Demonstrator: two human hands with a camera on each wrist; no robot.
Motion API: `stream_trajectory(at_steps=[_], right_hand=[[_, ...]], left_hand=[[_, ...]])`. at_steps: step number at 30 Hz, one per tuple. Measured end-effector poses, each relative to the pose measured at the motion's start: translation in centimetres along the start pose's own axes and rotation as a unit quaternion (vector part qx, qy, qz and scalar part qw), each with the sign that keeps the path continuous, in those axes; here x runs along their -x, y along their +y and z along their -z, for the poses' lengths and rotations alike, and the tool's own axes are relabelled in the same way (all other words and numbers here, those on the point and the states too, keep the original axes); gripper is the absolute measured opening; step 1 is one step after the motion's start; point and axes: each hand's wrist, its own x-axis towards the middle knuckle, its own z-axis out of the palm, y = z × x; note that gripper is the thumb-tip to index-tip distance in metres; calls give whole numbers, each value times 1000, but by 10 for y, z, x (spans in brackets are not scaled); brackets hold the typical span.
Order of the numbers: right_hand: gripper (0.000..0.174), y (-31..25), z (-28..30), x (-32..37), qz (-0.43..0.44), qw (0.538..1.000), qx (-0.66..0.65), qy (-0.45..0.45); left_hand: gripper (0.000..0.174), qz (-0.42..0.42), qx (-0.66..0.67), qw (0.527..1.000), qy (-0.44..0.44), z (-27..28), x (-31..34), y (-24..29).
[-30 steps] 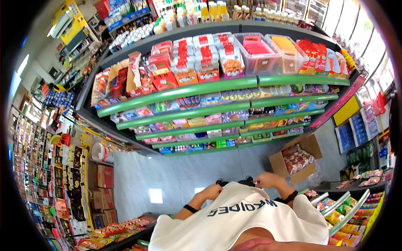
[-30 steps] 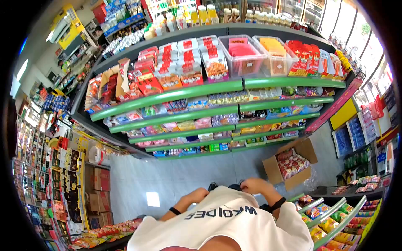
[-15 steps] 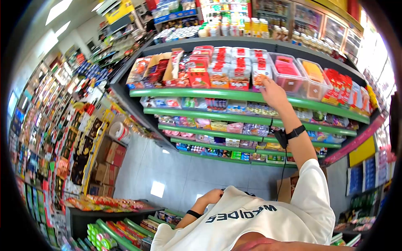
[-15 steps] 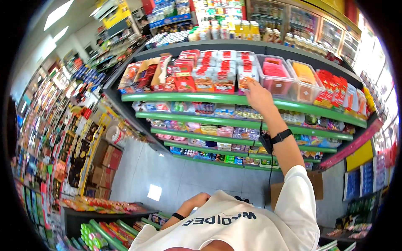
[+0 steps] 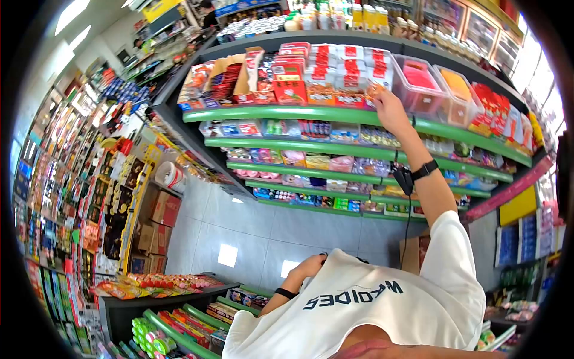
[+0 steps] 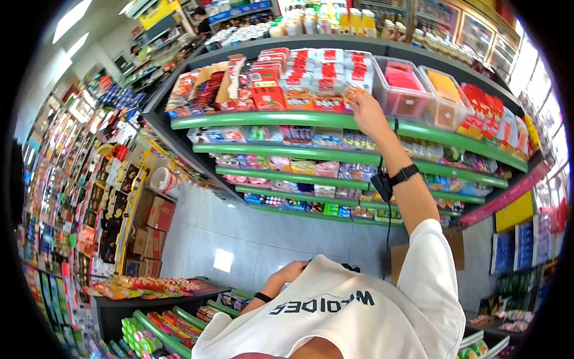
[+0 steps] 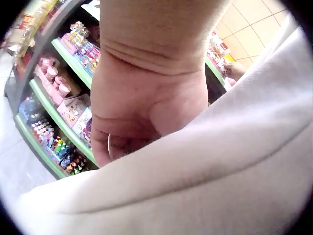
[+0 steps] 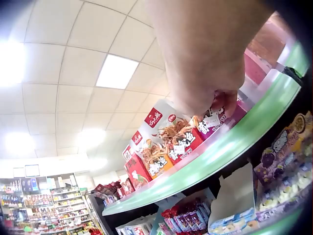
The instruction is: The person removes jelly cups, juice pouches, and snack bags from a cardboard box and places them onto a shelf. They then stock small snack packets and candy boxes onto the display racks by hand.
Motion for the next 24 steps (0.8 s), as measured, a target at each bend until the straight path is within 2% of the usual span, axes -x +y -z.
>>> stream_trajectory(at_steps=[5, 8, 10, 12, 16, 19, 21, 24], right_hand=[[13, -1, 1, 7, 27, 998, -49, 28], [18, 10, -6, 9, 69, 996, -24, 43], [21, 1, -3, 8, 78, 996, -25, 37], [29, -13, 4, 10, -42, 998, -31, -21], [42, -1, -7, 16, -7, 1000, 1, 3], [46, -11, -12, 20, -1, 999, 40, 21], [51, -11, -18, 23, 0, 998, 70, 5], [60, -20, -25, 28, -73, 996, 48, 13]], left_hand=[[29, -6, 16, 1000, -9, 10, -12, 2], [32, -23, 1, 1000, -14, 19, -18, 7], [34, -20, -40, 998, -49, 27, -22, 8], [35, -16, -42, 998, -45, 23, -30, -9], [37, -13, -55, 997, -45, 23, -33, -26], [38, -10, -34, 999, -34, 27, -31, -35], [38, -4, -29, 999, -29, 31, -25, -37], [38, -3, -38, 999, -21, 34, -23, -54]])
